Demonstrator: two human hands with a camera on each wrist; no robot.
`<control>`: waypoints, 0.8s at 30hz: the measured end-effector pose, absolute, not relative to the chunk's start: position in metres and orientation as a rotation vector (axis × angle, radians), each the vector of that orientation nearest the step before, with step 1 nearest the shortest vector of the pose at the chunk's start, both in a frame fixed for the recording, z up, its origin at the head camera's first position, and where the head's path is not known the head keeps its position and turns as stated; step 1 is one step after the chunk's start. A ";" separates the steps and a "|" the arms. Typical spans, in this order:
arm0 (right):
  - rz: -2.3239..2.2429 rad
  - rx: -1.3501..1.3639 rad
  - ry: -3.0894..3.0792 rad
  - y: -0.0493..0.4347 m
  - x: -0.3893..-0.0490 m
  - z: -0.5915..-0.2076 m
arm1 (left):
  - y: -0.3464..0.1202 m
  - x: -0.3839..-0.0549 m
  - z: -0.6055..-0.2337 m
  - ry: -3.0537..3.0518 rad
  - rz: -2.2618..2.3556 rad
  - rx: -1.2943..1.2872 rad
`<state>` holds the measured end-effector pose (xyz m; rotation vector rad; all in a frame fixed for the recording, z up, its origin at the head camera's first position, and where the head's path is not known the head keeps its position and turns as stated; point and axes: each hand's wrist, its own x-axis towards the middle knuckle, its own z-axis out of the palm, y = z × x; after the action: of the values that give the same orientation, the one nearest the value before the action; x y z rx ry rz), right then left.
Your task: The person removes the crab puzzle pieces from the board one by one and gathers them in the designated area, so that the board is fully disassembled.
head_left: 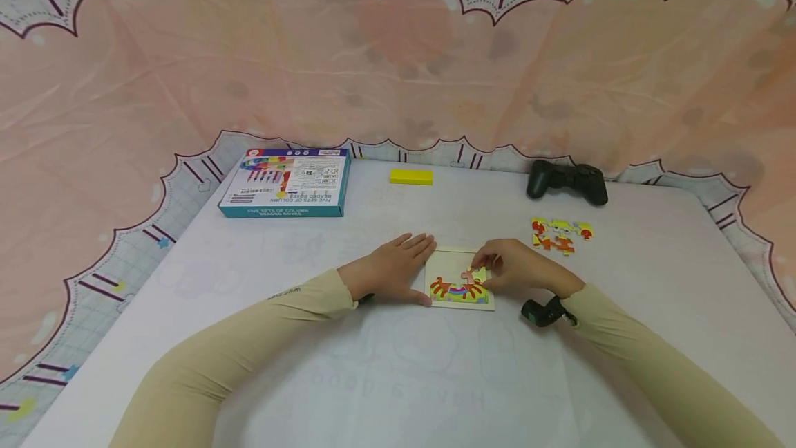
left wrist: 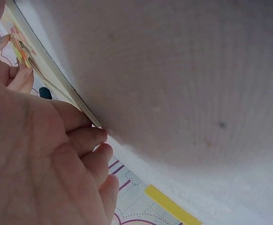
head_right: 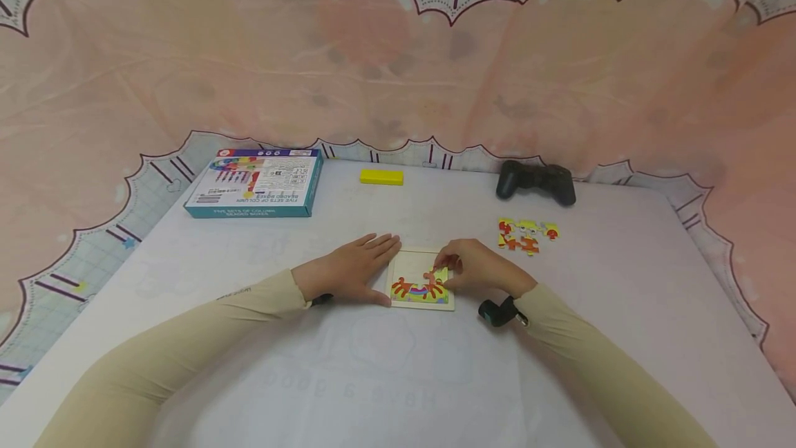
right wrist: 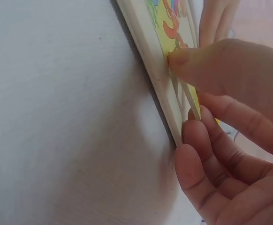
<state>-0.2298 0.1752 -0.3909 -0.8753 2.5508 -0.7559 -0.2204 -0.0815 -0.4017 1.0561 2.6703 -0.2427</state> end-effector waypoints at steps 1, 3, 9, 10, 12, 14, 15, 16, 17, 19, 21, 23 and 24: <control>-0.758 -0.873 2.552 0.175 -0.230 -0.391 | -0.082 -0.220 -0.401 2.669 -0.246 1.056; -0.763 -0.874 2.556 0.176 -0.230 -0.392 | -0.082 -0.220 -0.401 2.670 -0.239 1.057; -0.805 -0.900 2.571 0.179 -0.231 -0.395 | -0.081 -0.220 -0.400 2.667 -0.235 1.060; -0.818 -0.895 2.575 0.180 -0.231 -0.395 | -0.081 -0.220 -0.401 2.665 -0.236 1.061; -0.838 -0.890 2.590 0.185 -0.230 -0.394 | -0.081 -0.220 -0.402 2.663 -0.247 1.063; -0.865 -0.887 2.603 0.191 -0.230 -0.391 | -0.081 -0.220 -0.403 2.664 -0.247 1.066; -0.876 -0.881 2.614 0.195 -0.230 -0.390 | -0.081 -0.221 -0.403 2.662 -0.251 1.065; -0.887 -0.886 2.623 0.199 -0.230 -0.389 | -0.081 -0.221 -0.403 2.663 -0.250 1.065; -0.892 -0.900 2.641 0.205 -0.230 -0.388 | -0.081 -0.221 -0.403 2.664 -0.251 1.066; -0.901 -0.915 2.678 0.216 -0.231 -0.385 | -0.081 -0.221 -0.403 2.666 -0.249 1.062; -0.898 -0.918 2.723 0.230 -0.231 -0.382 | -0.081 -0.221 -0.403 2.665 -0.254 1.060; -0.885 -0.930 2.775 0.245 -0.231 -0.379 | -0.082 -0.221 -0.403 2.665 -0.259 1.062; -0.877 -0.922 2.795 0.252 -0.230 -0.377 | -0.082 -0.221 -0.403 2.665 -0.260 1.063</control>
<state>-0.2303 0.2519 -0.3769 -0.9225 2.7948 -0.8769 -0.2211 -0.0816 -0.4025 1.0626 2.6648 -0.2599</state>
